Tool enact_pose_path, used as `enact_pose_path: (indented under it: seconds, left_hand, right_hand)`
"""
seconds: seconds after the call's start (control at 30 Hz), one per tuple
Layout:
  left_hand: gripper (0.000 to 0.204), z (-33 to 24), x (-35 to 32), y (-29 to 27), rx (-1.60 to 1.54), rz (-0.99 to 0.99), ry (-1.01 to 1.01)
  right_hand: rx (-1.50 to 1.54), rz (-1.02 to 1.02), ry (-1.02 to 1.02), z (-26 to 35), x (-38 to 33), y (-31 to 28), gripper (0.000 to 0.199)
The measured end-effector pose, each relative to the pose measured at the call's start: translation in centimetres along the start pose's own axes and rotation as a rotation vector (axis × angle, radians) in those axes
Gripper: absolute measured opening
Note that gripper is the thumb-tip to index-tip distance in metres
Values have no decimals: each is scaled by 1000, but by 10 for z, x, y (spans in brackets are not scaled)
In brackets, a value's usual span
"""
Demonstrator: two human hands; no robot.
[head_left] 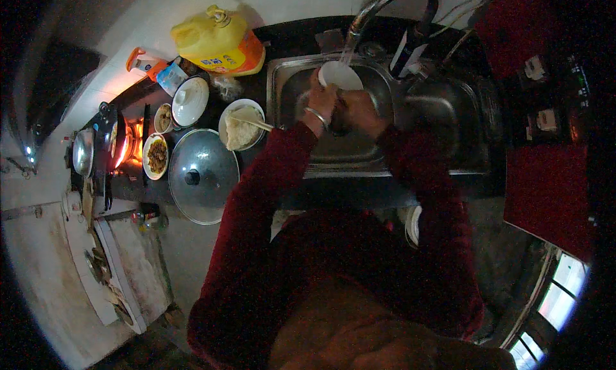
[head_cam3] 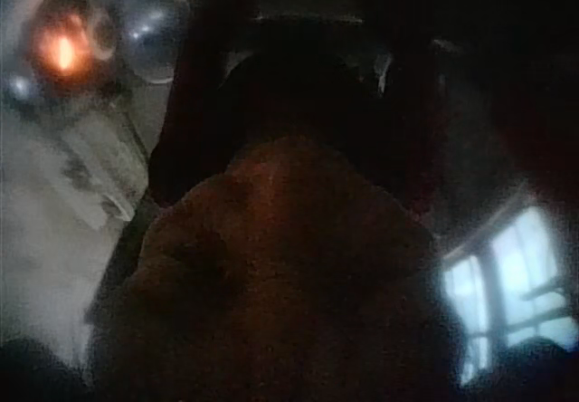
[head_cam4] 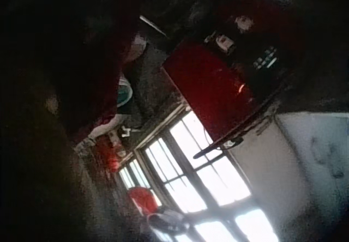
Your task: The person slices food on a wooden board with a cleaver, stir-fries it in a wok while adding oil from a bottle and seasoning with a spoon, and then adds water using a blue ladle.
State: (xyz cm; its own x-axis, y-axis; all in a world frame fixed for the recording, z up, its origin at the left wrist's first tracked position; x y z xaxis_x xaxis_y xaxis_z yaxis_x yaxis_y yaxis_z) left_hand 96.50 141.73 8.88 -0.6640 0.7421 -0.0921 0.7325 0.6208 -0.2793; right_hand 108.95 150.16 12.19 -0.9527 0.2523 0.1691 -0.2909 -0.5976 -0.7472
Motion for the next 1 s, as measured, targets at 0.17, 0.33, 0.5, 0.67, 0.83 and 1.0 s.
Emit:
enact_pose_path:
  seconds: [0.17,0.33,0.5,0.67,0.83,1.0]
  left_hand:
    - [47,40,12,-4,-179,68,-52]
    - [50,-8,-8,-25,-347,240,-278]
    - [58,16,-6,10,-66,-7,-4]
    - [61,6,-2,1,-108,120,13]
    - [67,-14,0,0,46,123,274]
    - [69,-55,-4,2,203,60,260]
  right_hand:
    - [-56,-272,-246,-99,-16,107,28]
    - [-142,59,-143,-85,-14,71,24]
    - [51,-42,-109,-43,-15,67,26]
    - [220,-66,-5,-54,-28,24,25]
    - [899,-295,344,-88,-69,-3,23]
    - [1480,-603,459,-133,-98,-11,22]
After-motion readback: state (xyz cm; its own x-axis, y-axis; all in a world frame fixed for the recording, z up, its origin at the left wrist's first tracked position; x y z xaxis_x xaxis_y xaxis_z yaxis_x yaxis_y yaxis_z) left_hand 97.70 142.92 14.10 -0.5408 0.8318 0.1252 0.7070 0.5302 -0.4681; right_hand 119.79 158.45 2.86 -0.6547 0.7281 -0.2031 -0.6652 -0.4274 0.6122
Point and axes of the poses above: each hand's wrist, its own x-axis towards the middle knuckle, its own y-axis out of the palm, z = x × y, the point moved 1 cm from there along x, towards the middle knuckle, and after that the axes turned 7 degrees about -y, right-handed, at the moved point
